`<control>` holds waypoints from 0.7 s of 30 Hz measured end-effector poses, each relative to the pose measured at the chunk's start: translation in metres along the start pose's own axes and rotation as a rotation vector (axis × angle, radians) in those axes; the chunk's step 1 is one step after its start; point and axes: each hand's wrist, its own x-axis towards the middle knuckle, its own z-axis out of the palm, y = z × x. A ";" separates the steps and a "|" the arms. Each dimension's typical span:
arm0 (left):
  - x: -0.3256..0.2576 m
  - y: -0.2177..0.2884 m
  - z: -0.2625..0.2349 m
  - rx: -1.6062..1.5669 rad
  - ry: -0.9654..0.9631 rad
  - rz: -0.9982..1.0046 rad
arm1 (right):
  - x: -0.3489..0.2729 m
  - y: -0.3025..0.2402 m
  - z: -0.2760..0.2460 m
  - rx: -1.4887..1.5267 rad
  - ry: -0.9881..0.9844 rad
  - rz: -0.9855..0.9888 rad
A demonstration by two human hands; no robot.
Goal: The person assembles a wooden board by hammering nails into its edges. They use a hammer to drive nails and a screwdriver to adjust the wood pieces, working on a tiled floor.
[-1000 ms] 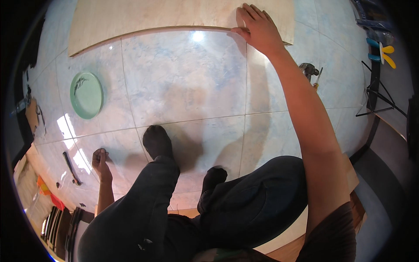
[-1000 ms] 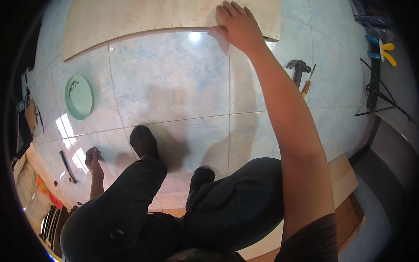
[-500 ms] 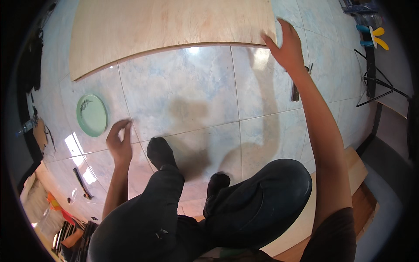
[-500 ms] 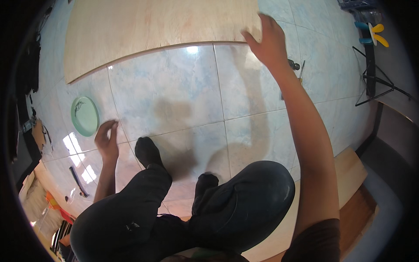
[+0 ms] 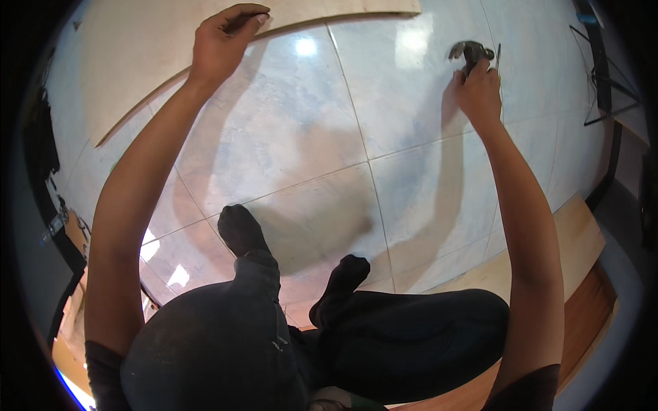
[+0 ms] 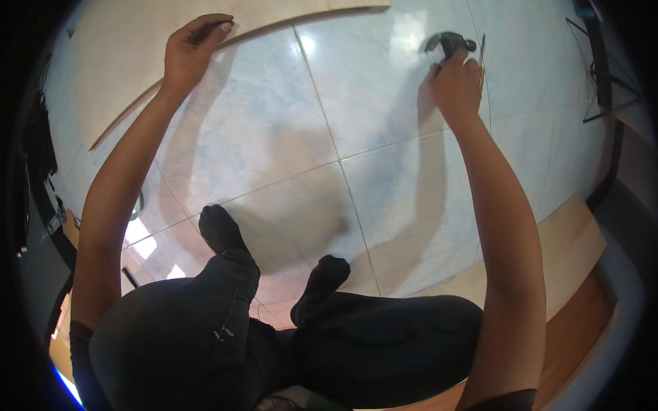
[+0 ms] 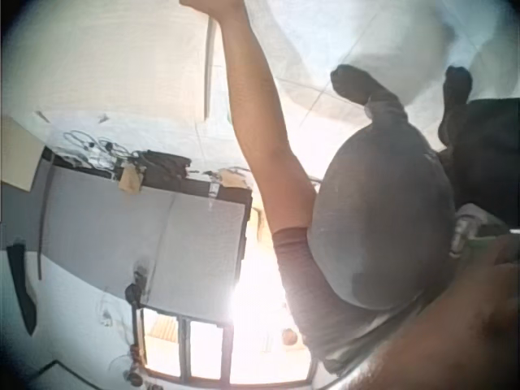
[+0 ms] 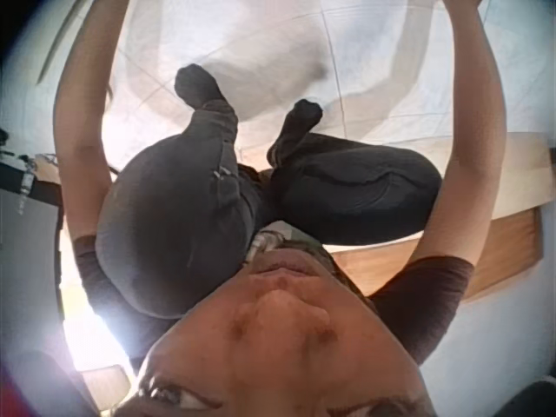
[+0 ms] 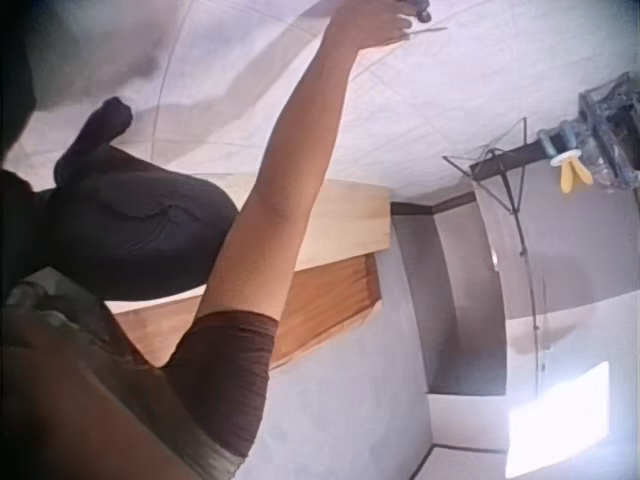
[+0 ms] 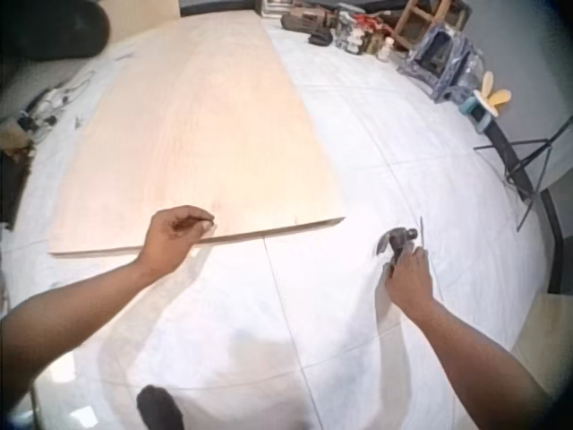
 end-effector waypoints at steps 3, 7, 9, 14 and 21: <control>0.001 -0.005 0.015 0.080 0.015 0.021 | 0.010 0.000 0.003 0.186 0.003 0.221; 0.000 -0.011 0.024 0.194 0.015 0.185 | 0.010 0.011 0.030 0.200 0.039 0.215; -0.003 -0.011 0.025 0.141 -0.011 0.168 | 0.005 0.010 0.035 0.190 0.109 0.160; 0.004 -0.010 0.025 0.176 -0.043 0.240 | 0.009 0.013 0.030 0.263 -0.010 0.196; 0.004 0.002 0.032 0.200 0.022 0.248 | 0.001 0.023 -0.012 0.474 -0.184 0.104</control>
